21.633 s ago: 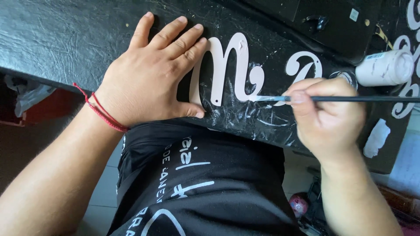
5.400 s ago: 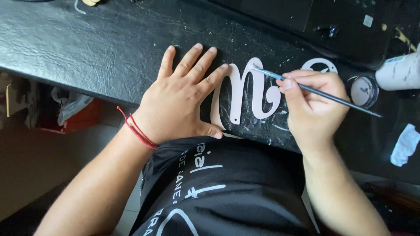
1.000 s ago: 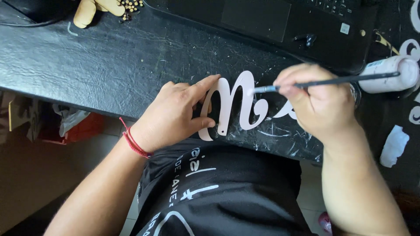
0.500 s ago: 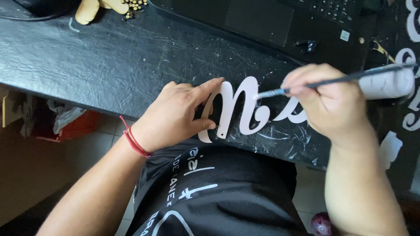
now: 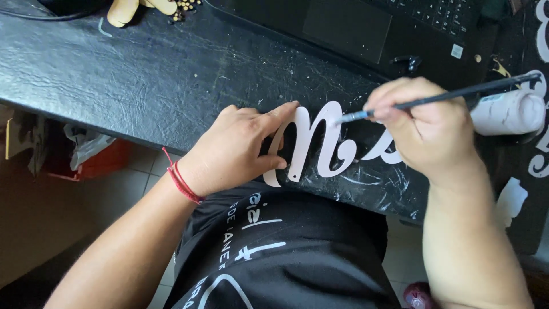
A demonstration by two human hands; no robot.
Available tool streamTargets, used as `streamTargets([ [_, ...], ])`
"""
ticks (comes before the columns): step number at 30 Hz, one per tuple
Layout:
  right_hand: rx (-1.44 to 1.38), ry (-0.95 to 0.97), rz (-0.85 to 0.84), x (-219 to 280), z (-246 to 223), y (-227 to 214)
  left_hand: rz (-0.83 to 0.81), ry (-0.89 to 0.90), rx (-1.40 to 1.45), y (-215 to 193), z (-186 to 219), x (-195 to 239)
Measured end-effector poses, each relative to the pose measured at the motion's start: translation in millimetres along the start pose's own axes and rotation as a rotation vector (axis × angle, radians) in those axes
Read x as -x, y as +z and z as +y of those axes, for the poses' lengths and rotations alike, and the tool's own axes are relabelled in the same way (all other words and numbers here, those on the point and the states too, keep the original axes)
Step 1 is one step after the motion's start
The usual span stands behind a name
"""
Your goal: Painting decorative wooden letters with white paint using a small brush at a workstation.
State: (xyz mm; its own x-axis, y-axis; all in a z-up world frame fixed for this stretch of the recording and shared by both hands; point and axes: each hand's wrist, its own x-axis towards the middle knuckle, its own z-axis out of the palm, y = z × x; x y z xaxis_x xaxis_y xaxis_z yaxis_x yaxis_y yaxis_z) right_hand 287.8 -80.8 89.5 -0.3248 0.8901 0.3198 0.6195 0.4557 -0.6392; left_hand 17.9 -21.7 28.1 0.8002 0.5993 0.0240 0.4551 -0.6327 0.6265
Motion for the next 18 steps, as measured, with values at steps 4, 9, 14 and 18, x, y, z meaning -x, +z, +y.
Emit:
streamTargets([
  [4, 0.0, -0.064, 0.043, -7, 11, 5, 0.01, 0.015, 0.0, 3, -2, 0],
  [9, -0.031, -0.073, 0.256, 12, 13, 0, -0.004, -0.02, -0.012, 4, -2, 0],
  [14, 0.087, -0.106, 0.284, 34, -11, 17, 0.01, -0.005, -0.012, 4, -3, 0],
  [18, 0.066, 0.033, 0.358, 51, -29, 36, 0.01, -0.022, -0.02, 6, -2, 0],
])
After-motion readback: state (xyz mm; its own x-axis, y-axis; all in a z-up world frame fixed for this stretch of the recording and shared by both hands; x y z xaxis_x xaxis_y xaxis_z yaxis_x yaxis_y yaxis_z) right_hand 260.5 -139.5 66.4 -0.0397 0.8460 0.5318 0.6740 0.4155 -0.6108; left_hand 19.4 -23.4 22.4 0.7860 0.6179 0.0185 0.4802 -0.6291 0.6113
